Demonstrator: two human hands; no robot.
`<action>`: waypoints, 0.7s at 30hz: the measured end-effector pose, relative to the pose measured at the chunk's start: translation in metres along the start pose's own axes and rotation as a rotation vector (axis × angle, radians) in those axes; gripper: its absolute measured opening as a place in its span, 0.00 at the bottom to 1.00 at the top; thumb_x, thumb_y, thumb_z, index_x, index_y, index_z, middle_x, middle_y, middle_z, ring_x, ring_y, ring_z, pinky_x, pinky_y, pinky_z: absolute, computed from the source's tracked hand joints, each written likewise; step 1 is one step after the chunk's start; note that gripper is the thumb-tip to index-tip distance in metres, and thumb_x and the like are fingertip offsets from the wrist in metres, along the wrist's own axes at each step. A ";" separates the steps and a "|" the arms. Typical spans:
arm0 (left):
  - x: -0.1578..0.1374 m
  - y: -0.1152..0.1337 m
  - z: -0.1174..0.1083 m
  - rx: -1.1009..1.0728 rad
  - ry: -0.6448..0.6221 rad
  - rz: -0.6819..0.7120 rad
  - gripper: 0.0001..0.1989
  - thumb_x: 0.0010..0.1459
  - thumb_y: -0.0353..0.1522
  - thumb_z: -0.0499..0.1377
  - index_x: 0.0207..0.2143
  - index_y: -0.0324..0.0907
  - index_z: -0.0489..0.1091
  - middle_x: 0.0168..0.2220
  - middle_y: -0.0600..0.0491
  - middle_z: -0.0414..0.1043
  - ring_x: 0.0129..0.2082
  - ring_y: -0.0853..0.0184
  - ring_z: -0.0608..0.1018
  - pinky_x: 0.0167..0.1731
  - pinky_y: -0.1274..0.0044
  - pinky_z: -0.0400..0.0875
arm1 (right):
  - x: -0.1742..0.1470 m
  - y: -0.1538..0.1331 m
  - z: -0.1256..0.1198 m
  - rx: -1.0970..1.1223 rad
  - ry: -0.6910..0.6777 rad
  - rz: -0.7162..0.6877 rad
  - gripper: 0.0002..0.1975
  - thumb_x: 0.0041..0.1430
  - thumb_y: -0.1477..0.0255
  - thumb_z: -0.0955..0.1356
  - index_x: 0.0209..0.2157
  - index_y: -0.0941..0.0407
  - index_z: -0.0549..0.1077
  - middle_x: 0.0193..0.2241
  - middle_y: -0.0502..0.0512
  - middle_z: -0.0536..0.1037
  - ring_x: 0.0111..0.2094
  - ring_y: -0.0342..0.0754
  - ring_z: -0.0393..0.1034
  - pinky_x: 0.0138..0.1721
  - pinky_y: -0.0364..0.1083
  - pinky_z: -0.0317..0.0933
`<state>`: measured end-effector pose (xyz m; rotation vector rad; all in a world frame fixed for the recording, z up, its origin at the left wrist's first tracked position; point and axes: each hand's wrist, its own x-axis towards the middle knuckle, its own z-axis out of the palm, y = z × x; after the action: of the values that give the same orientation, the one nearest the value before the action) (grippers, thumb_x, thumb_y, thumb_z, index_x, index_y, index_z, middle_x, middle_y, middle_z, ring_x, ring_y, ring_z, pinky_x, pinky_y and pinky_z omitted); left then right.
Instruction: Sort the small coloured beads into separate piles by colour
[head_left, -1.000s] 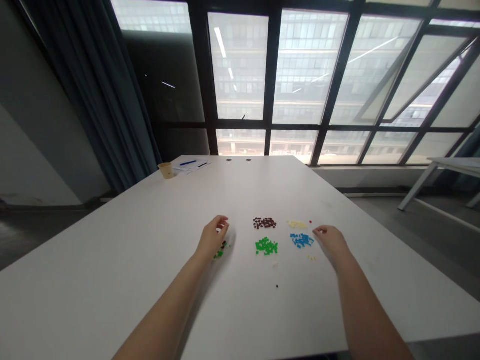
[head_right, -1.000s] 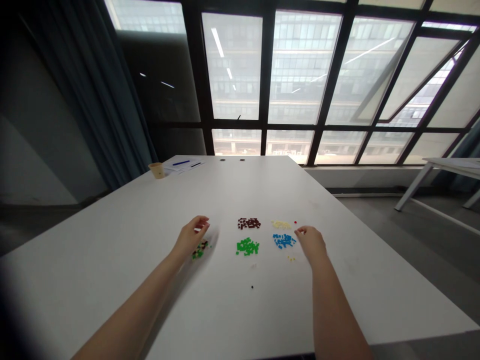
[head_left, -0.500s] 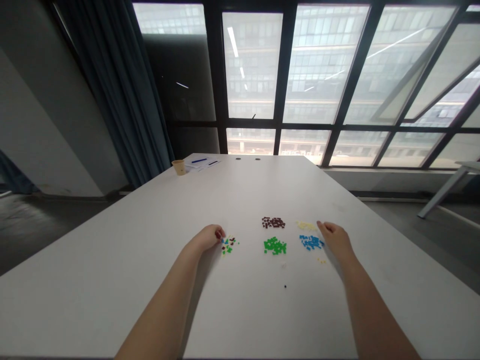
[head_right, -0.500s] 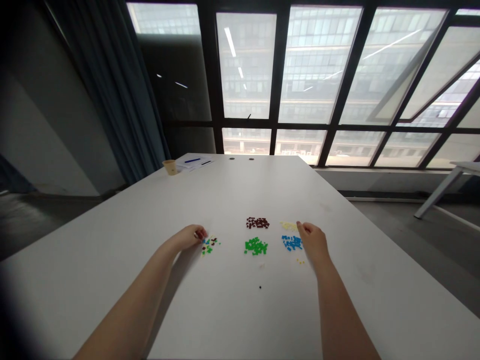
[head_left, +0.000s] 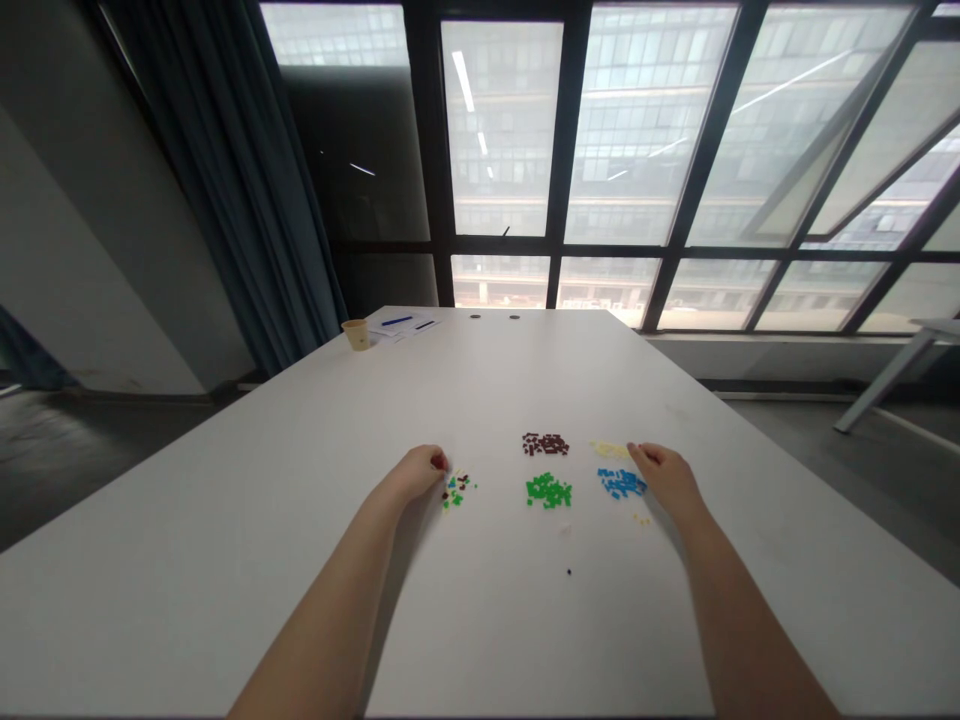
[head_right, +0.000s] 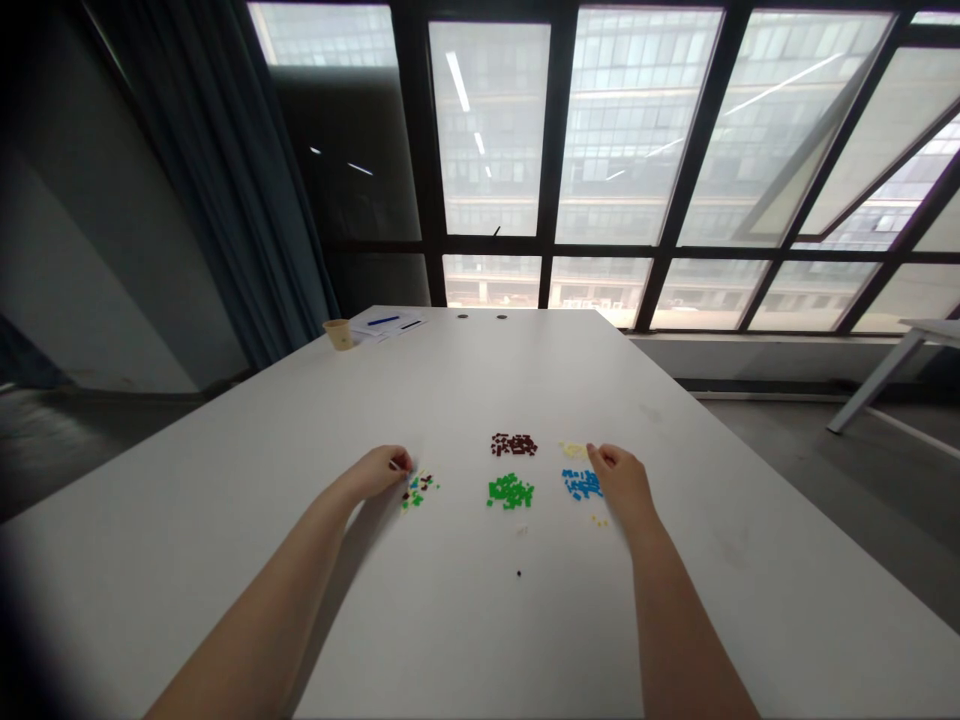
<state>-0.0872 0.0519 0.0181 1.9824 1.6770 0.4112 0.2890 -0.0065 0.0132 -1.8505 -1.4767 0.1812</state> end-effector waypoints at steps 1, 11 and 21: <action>0.000 0.000 0.000 -0.009 -0.013 -0.003 0.12 0.36 0.24 0.52 0.26 0.37 0.70 0.26 0.51 0.72 0.27 0.67 0.71 0.27 0.79 0.62 | 0.000 0.000 0.000 0.001 -0.001 -0.006 0.22 0.50 0.55 0.58 0.13 0.56 0.60 0.12 0.46 0.56 0.16 0.41 0.51 0.18 0.41 0.45; 0.002 -0.005 0.003 0.016 -0.011 0.001 0.12 0.35 0.23 0.51 0.24 0.38 0.71 0.24 0.53 0.71 0.25 0.68 0.71 0.27 0.80 0.62 | -0.001 -0.004 -0.002 -0.018 -0.040 -0.002 0.21 0.50 0.57 0.58 0.13 0.56 0.54 0.12 0.45 0.54 0.16 0.40 0.51 0.19 0.40 0.44; 0.004 -0.010 0.003 0.086 -0.040 0.035 0.11 0.38 0.23 0.51 0.24 0.38 0.70 0.25 0.53 0.71 0.26 0.68 0.70 0.27 0.80 0.61 | -0.002 -0.008 -0.002 -0.025 -0.065 -0.007 0.20 0.50 0.58 0.58 0.13 0.56 0.54 0.12 0.46 0.55 0.17 0.40 0.50 0.20 0.40 0.44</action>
<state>-0.0931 0.0569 0.0101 2.0708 1.6628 0.3155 0.2831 -0.0082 0.0188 -1.8748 -1.5360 0.2219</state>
